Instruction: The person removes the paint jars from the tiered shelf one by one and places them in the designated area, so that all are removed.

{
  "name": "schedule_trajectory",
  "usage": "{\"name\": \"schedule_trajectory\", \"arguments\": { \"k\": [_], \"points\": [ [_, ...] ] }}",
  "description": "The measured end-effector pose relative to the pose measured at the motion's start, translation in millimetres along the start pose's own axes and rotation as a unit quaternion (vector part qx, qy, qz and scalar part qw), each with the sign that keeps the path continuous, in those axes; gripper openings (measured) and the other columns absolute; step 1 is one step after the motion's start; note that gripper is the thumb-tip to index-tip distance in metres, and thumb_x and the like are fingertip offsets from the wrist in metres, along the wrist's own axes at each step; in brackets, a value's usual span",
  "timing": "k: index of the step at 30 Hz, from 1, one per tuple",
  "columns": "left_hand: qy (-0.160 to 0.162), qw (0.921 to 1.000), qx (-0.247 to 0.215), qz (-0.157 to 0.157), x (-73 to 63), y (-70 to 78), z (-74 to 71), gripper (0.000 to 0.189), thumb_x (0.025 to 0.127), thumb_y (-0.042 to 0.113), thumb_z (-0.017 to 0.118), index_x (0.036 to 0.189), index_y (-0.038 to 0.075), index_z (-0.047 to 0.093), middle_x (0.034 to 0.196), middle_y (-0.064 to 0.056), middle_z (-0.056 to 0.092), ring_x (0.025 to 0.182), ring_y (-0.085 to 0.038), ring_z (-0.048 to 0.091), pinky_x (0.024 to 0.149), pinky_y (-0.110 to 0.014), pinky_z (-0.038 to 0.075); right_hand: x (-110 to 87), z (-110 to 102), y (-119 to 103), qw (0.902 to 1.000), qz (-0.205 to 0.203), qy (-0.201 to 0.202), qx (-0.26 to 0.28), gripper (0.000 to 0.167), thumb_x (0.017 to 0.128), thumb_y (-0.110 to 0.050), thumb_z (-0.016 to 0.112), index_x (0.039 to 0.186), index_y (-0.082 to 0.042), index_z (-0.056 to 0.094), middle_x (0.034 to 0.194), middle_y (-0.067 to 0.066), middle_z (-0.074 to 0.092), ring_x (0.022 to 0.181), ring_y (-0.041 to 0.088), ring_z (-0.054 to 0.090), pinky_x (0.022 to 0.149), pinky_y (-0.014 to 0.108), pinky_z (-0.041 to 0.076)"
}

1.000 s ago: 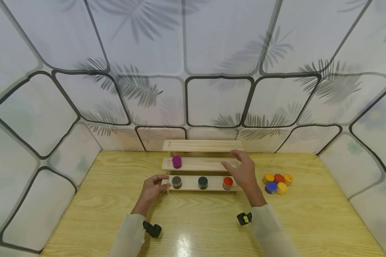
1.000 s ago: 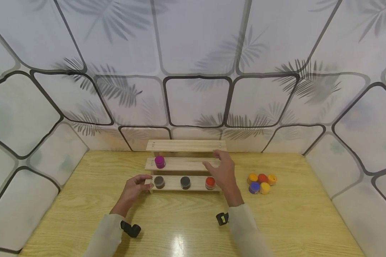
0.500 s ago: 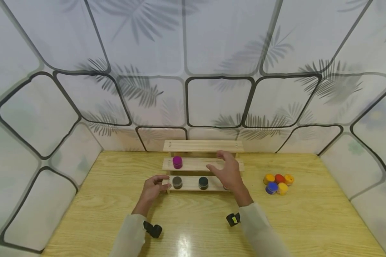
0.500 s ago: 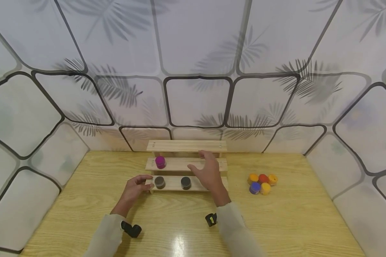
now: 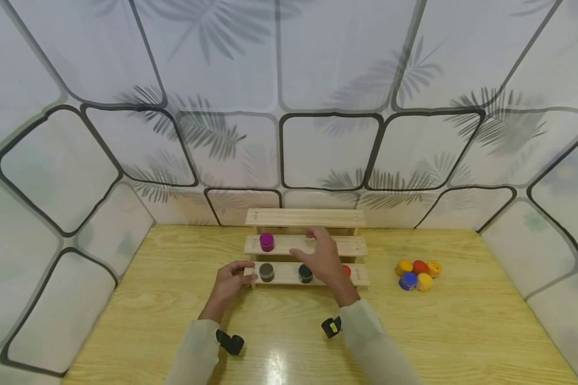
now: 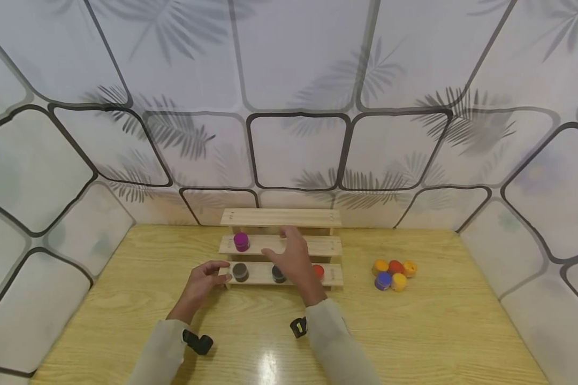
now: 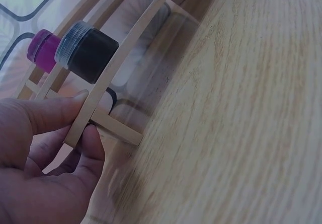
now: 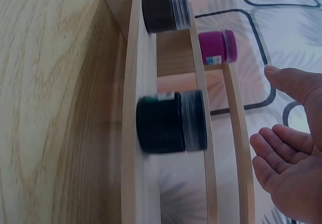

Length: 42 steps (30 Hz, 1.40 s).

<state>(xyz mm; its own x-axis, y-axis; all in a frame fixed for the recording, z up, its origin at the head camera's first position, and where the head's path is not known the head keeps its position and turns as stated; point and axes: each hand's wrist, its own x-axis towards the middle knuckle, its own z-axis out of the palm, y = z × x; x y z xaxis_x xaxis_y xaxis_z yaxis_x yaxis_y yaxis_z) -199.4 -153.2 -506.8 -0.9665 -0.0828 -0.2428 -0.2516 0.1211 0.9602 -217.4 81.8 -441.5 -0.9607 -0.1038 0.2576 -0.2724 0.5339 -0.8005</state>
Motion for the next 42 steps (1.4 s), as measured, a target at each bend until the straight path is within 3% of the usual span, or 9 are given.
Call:
{"name": "schedule_trajectory", "arguments": {
  "k": [10, 16, 21, 26, 29, 36, 42],
  "points": [
    [0.009, 0.9999, 0.008, -0.001, 3.0, -0.4, -2.2, 0.03, 0.079, 0.003, 0.073, 0.108, 0.0, 0.067, 0.088, -0.005, 0.056, 0.067, -0.012, 0.054, 0.064, -0.027, 0.049, 8.1, 21.8, -12.7, 0.9998, 0.001, -0.015, 0.01, 0.058, 0.079, -0.026, 0.077, 0.126, -0.001, 0.054, 0.122, 0.019, 0.056, 0.115, 0.032, 0.053, 0.096, 0.046, 0.045],
    [0.01, 0.9999, 0.011, -0.001, 2.9, 0.2, -4.7, 0.028, 0.08, 0.003, 0.072, 0.108, 0.001, 0.067, 0.085, -0.004, 0.058, 0.067, -0.013, 0.055, 0.064, -0.028, 0.049, 13.7, 33.0, -18.4, 0.9993, -0.031, -0.019, -0.006, 0.054, 0.079, -0.024, 0.077, 0.122, 0.001, 0.057, 0.117, 0.018, 0.057, 0.109, 0.032, 0.056, 0.092, 0.046, 0.046],
    [0.004, 0.9999, 0.003, 0.011, 1.9, -1.6, -3.6, 0.03, 0.081, 0.003, 0.072, 0.11, -0.002, 0.066, 0.106, -0.013, 0.061, 0.07, -0.011, 0.055, 0.065, -0.027, 0.051, 16.9, 39.0, -20.4, 0.9982, -0.05, -0.023, -0.025, 0.051, 0.078, -0.024, 0.078, 0.119, 0.002, 0.059, 0.113, 0.018, 0.059, 0.105, 0.032, 0.057, 0.089, 0.045, 0.048],
    [-0.002, 0.9999, 0.0, 0.015, 1.2, -2.9, -0.7, 0.031, 0.08, 0.004, 0.072, 0.11, -0.002, 0.066, 0.131, -0.016, 0.055, 0.086, -0.013, 0.055, 0.068, -0.026, 0.051, 18.9, 42.7, -19.5, 0.9985, -0.042, -0.019, -0.03, 0.047, 0.078, -0.022, 0.078, 0.116, 0.001, 0.062, 0.11, 0.018, 0.062, 0.103, 0.03, 0.058, 0.089, 0.044, 0.048],
    [-0.006, 0.9999, 0.003, 0.013, -4.2, 3.5, -0.6, 0.031, 0.081, 0.004, 0.072, 0.11, -0.003, 0.066, 0.134, -0.019, 0.053, 0.096, -0.019, 0.055, 0.07, -0.028, 0.051, 20.2, 47.5, -17.2, 0.9988, -0.038, -0.019, -0.026, 0.044, 0.078, -0.022, 0.078, 0.113, 0.001, 0.063, 0.108, 0.017, 0.064, 0.102, 0.03, 0.058, 0.09, 0.044, 0.048],
    [0.002, 1.0, 0.001, 0.008, 3.2, -4.9, -1.5, 0.031, 0.08, 0.005, 0.073, 0.109, -0.001, 0.067, 0.131, -0.017, 0.056, 0.081, -0.011, 0.057, 0.067, -0.026, 0.051, 20.9, 60.4, -21.2, 0.9994, -0.012, -0.033, 0.003, 0.039, 0.079, -0.018, 0.077, 0.111, 0.001, 0.064, 0.109, 0.016, 0.065, 0.1, 0.029, 0.061, 0.089, 0.042, 0.05],
    [-0.003, 0.9999, -0.001, 0.01, 1.2, -2.3, -2.1, 0.033, 0.08, 0.005, 0.073, 0.111, -0.002, 0.066, 0.131, -0.017, 0.054, 0.08, -0.011, 0.054, 0.068, -0.027, 0.051, 23.5, 63.4, -27.1, 0.9996, -0.018, -0.021, -0.01, 0.033, 0.079, -0.016, 0.076, 0.106, 0.0, 0.066, 0.102, 0.014, 0.065, 0.093, 0.028, 0.061, 0.082, 0.041, 0.05]
  ]
}}
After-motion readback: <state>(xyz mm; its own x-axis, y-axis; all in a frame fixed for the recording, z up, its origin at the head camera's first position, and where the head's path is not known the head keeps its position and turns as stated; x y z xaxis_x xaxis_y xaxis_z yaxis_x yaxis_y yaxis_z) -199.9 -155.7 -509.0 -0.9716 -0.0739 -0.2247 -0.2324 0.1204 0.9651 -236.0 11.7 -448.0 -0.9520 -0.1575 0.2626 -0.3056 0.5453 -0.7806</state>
